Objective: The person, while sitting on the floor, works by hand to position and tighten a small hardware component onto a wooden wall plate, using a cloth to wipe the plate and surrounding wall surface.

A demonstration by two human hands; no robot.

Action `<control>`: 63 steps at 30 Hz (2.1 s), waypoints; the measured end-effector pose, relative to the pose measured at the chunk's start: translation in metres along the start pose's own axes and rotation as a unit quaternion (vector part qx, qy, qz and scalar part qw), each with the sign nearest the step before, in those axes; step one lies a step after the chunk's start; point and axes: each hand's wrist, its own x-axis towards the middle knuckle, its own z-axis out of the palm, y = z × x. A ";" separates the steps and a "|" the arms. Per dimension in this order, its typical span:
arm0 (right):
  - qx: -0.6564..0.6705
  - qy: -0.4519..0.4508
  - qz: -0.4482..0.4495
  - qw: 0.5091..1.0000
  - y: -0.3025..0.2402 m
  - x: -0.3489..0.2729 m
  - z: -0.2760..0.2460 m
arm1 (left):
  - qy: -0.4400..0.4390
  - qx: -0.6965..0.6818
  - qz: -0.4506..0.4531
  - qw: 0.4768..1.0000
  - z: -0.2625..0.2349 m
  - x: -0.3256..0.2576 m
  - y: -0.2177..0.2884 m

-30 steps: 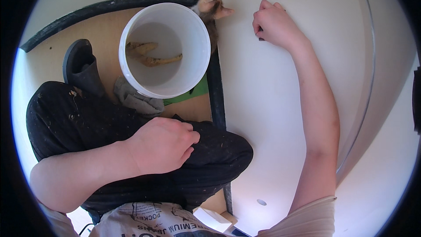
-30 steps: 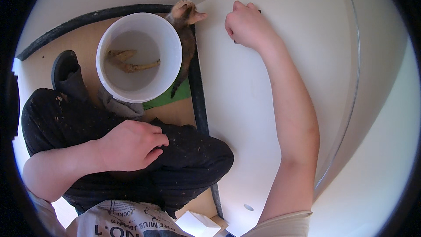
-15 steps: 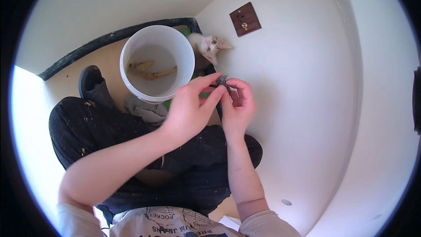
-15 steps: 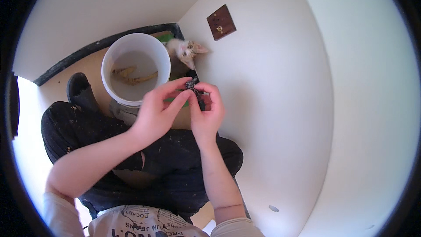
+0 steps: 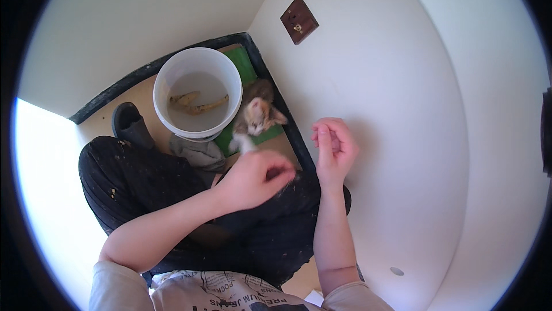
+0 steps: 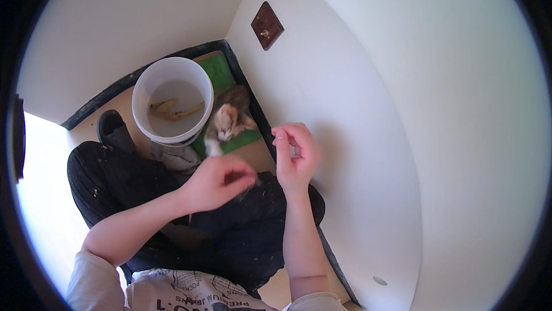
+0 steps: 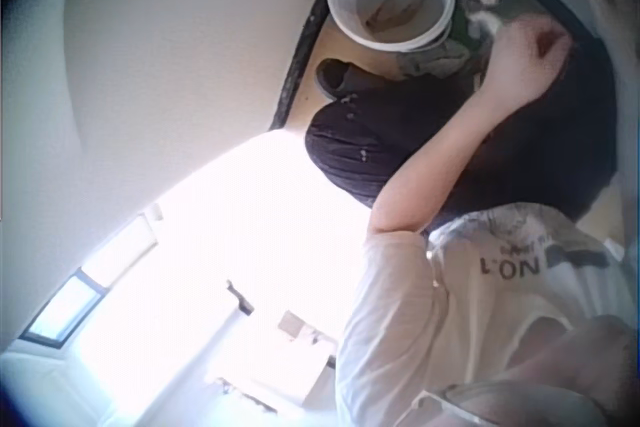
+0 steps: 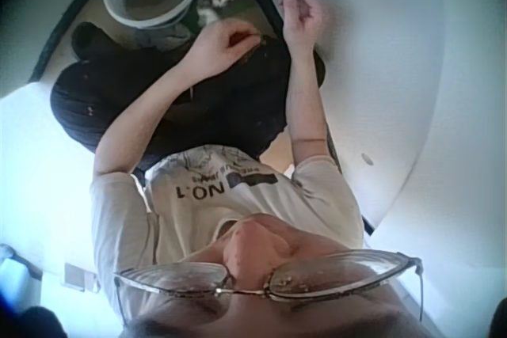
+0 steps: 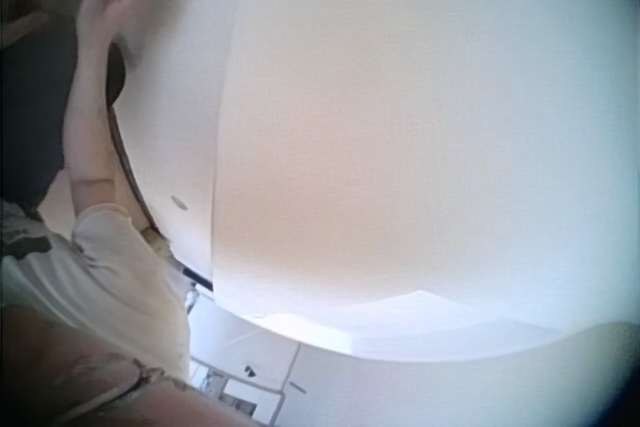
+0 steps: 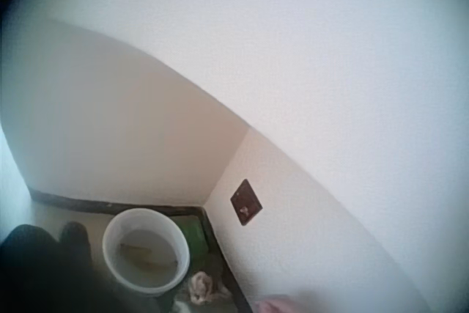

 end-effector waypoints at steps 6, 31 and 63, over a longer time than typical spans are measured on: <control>-0.008 -0.069 0.130 0.989 0.009 0.009 0.007 | -0.162 0.076 -0.038 0.983 -0.040 -0.035 0.006; -0.079 -0.054 0.135 0.986 0.040 0.006 0.011 | 0.451 -0.061 0.105 0.884 -0.050 0.224 -0.067; -0.085 -0.060 0.115 0.988 0.029 0.007 0.015 | 0.420 0.071 0.141 0.894 -0.062 0.219 -0.063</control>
